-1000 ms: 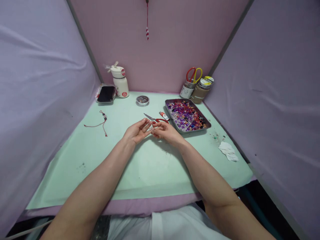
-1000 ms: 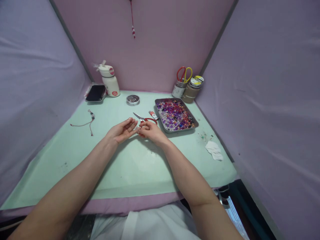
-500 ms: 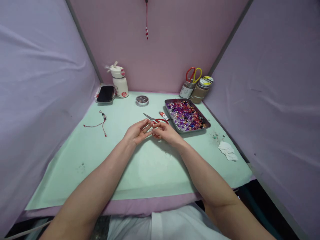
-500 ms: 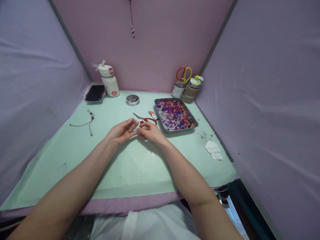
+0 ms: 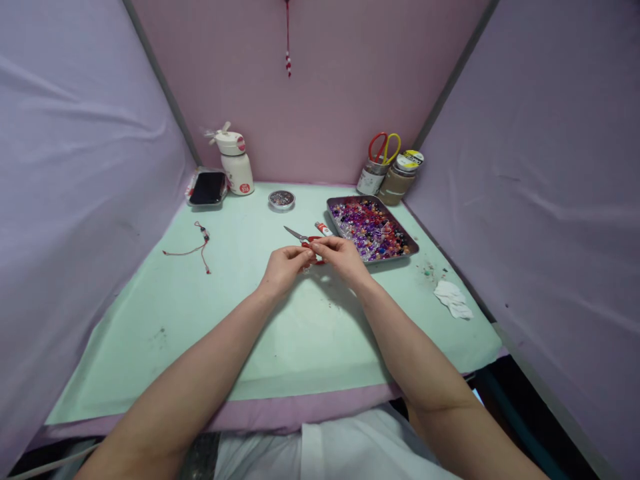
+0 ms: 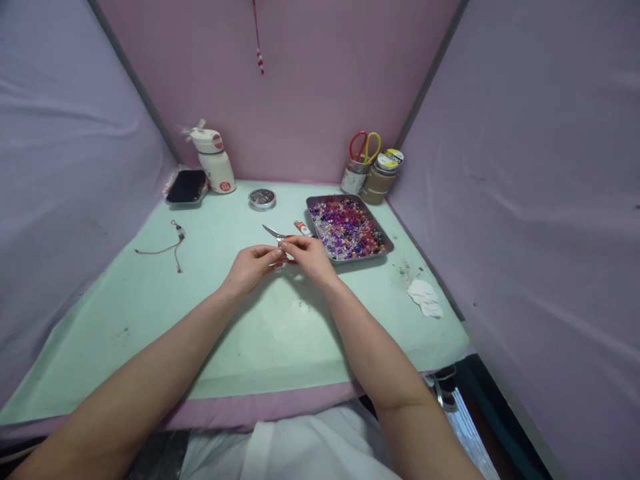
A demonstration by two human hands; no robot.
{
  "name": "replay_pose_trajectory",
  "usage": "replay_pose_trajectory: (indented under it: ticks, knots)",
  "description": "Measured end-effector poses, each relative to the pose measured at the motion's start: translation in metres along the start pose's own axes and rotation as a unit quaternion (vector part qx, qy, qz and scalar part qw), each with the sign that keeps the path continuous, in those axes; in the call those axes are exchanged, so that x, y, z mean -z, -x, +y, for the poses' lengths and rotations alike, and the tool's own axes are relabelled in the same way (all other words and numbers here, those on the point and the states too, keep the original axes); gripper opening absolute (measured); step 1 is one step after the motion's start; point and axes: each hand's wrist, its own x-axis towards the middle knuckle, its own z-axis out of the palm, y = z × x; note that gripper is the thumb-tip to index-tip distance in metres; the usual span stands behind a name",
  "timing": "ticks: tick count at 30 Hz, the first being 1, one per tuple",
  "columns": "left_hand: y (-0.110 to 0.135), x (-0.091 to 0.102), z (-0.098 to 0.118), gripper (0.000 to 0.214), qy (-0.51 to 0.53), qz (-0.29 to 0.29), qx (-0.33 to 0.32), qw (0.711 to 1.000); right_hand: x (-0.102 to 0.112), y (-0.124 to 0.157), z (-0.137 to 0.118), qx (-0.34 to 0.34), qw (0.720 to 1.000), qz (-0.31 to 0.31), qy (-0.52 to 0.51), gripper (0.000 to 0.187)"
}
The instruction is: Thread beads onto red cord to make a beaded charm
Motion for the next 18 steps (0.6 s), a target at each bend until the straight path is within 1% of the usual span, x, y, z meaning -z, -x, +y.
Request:
replay_pose_trajectory:
  ticks: [6,9,12,14,16,18]
  knots:
    - [-0.0003,-0.0001,-0.0004,0.004,-0.008,0.0,-0.01,1.0,-0.0004,0.0023,-0.0036,0.019,1.0,-0.015,0.012,0.02]
    - [-0.001,0.0004,-0.0009,0.002,-0.008,0.0,-0.036,0.999,-0.0019,0.0036,-0.0064,0.051,0.998,0.0,0.04,0.018]
    - [-0.0027,0.0005,-0.002,0.013,0.011,0.021,-0.052,0.998,-0.001,0.003,-0.0071,0.094,0.993,0.029,0.069,0.018]
    - [-0.0046,0.001,-0.0038,0.012,0.026,0.025,-0.023,0.999,0.0006,0.0017,-0.0065,0.112,0.99,0.053,0.074,0.017]
    - [-0.0069,0.0021,-0.0064,0.008,0.056,-0.001,0.05,0.997,0.002,0.0005,-0.0057,0.121,0.987,0.07,0.073,0.016]
    - [-0.0092,0.0039,-0.0089,0.011,0.107,-0.044,0.137,0.984,0.0025,0.0,-0.0054,0.125,0.987,0.071,0.072,0.016]
